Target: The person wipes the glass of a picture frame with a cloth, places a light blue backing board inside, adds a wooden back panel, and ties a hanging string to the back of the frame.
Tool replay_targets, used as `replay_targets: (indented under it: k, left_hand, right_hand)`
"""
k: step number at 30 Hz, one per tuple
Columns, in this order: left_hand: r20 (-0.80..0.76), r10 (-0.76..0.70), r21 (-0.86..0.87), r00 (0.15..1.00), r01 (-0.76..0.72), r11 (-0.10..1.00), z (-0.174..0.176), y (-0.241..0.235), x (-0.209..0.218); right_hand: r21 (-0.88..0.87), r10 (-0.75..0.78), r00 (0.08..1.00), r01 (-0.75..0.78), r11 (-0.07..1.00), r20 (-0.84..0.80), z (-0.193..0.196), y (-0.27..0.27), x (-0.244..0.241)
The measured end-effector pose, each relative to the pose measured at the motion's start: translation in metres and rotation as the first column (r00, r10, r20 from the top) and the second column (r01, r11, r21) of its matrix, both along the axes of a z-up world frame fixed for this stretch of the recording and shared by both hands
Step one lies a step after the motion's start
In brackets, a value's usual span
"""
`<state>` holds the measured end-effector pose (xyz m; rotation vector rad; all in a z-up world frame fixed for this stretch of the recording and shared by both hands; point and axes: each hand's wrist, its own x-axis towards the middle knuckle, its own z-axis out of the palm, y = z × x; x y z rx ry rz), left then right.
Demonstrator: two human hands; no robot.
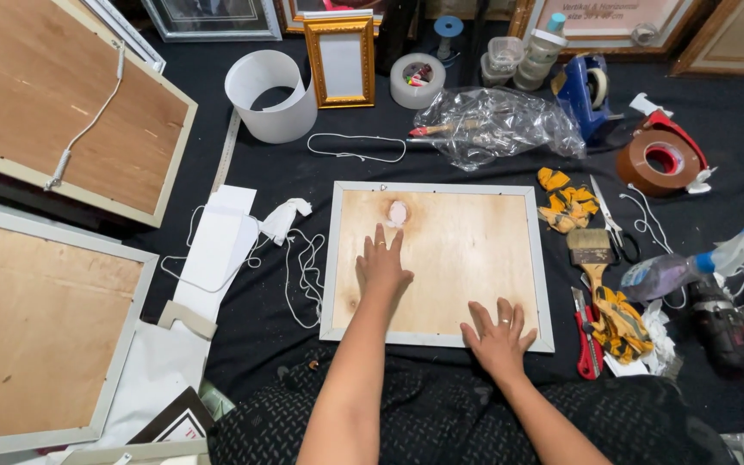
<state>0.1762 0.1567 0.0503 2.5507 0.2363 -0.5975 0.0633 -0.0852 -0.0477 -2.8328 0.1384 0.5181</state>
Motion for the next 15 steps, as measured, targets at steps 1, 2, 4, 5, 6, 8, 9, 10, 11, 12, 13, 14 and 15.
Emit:
replay_targets:
  k: [1,2,4,5,6,8,9,10,11,12,13,14,15]
  left_hand:
    - [0.003,0.000,-0.001,1.000,0.000,1.000,0.000,-0.004,0.009]
    - [-0.072,0.005,0.044,0.997,-0.002,0.999,0.000,-0.008,0.018]
    - [-0.149,0.017,0.087,0.989,-0.004,0.996,0.002,-0.012,0.027]
    - [-0.235,-0.048,0.179,0.971,0.092,0.979,0.005,-0.012,0.025]
    - [-0.326,-0.103,0.260,0.940,0.194,0.946,0.008,-0.012,0.023]
    - [-0.318,-0.107,0.247,0.942,0.191,0.950,0.002,-0.009,0.028]
    - [-0.303,-0.116,0.235,0.946,0.192,0.953,-0.001,-0.009,0.030]
    - [-0.305,-0.116,0.238,0.945,0.193,0.952,-0.005,-0.005,0.033]
    - [-0.300,-0.110,0.157,0.948,0.163,0.974,-0.010,-0.001,0.035]
    - [-0.295,-0.104,0.076,0.950,0.132,0.988,-0.014,0.004,0.036]
    - [-0.294,-0.100,0.079,0.950,0.129,0.989,-0.027,0.008,0.033]
    - [-0.197,-0.087,0.055,0.977,0.099,0.994,-0.040,0.012,0.030]
    - [-0.096,-0.068,0.027,0.993,0.071,0.997,-0.052,0.015,0.027]
  right_hand:
    - [-0.001,0.000,1.000,0.000,1.000,0.003,0.003,0.001,0.003]
    - [0.012,-0.083,0.996,0.084,0.996,-0.043,0.007,0.003,0.005]
    - [0.021,-0.163,0.982,0.165,0.986,-0.091,0.015,0.006,0.010]
    - [0.009,-0.162,0.979,0.165,0.986,-0.127,0.020,0.007,0.011]
    - [-0.002,-0.162,0.973,0.163,0.987,-0.163,0.025,0.009,0.011]
    - [-0.027,-0.145,0.975,0.142,0.989,-0.171,0.020,0.009,0.013]
    - [-0.051,-0.134,0.976,0.127,0.991,-0.173,0.018,0.008,0.013]
    - [-0.048,-0.134,0.975,0.128,0.991,-0.175,0.016,0.007,0.014]
    - [-0.050,-0.130,0.978,0.124,0.991,-0.163,0.015,0.006,0.014]
    - [-0.053,-0.126,0.980,0.119,0.991,-0.151,0.013,0.006,0.013]
    - [-0.049,-0.122,0.981,0.116,0.992,-0.150,0.013,0.006,0.013]
    - [-0.049,-0.122,0.983,0.116,0.992,-0.139,0.012,0.006,0.012]
    - [-0.049,-0.121,0.985,0.115,0.992,-0.126,0.012,0.005,0.012]
